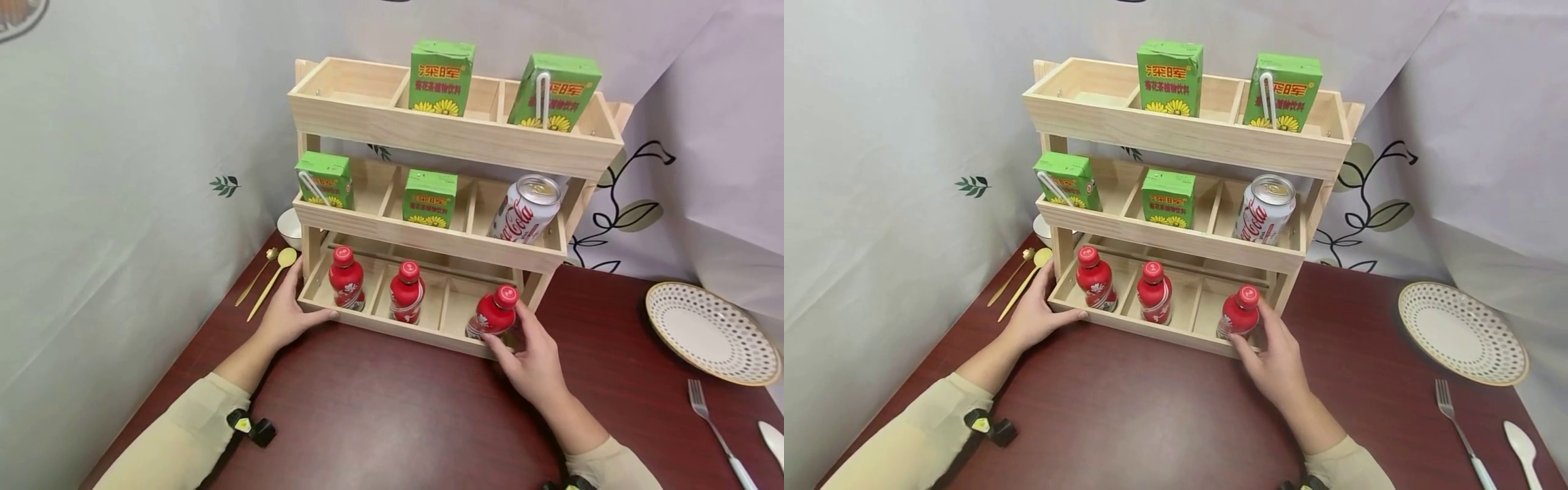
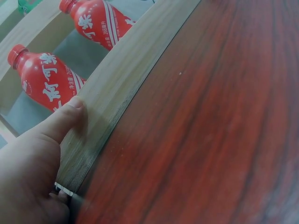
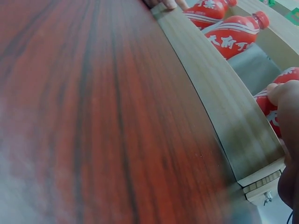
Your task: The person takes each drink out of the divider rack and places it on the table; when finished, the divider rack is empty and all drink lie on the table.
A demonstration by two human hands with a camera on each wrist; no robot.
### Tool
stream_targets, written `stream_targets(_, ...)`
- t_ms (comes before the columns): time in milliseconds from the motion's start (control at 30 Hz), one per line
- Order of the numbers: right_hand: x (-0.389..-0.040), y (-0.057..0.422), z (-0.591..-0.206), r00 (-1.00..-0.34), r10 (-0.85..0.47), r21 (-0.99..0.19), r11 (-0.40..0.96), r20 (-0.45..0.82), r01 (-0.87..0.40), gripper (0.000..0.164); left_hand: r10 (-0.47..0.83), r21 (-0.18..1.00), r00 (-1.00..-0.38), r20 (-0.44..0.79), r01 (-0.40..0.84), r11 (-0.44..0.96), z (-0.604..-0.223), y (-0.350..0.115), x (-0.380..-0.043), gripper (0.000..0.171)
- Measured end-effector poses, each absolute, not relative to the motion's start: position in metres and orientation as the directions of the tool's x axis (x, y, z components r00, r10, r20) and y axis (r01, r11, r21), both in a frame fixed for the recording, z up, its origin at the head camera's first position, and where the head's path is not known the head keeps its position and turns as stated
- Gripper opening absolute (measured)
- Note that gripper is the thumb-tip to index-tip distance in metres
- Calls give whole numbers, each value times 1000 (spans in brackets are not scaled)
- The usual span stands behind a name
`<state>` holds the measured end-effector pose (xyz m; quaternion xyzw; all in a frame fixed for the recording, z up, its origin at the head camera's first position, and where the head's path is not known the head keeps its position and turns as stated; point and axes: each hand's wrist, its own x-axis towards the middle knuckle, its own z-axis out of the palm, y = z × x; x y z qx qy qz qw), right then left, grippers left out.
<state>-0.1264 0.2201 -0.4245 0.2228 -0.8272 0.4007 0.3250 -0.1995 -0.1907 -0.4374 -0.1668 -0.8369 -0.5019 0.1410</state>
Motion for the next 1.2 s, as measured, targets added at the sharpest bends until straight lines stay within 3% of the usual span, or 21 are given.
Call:
stream_targets(200,-119,213,-413,-687,-82,-543,548,722,-636,82,136,803,-904,404,422,421,-448,-194,-206,119)
stream_targets(400,-119,215,-410,-678,-24,-589,474,734,-655,84,121,780,-916,383,391,488,-470,-202,-218,121)
stream_targets(633,-114,224,-396,-653,28,-570,517,757,-639,83,122,787,-917,380,389,479,-474,-204,-220,120)
stream_targets(900,-113,245,-381,-524,134,-510,517,841,-687,64,135,791,-927,351,370,487,-472,-200,-222,119)
stream_targets(1200,-115,270,-369,-511,232,-555,472,828,-685,65,127,779,-923,364,376,502,-470,-202,-219,121)
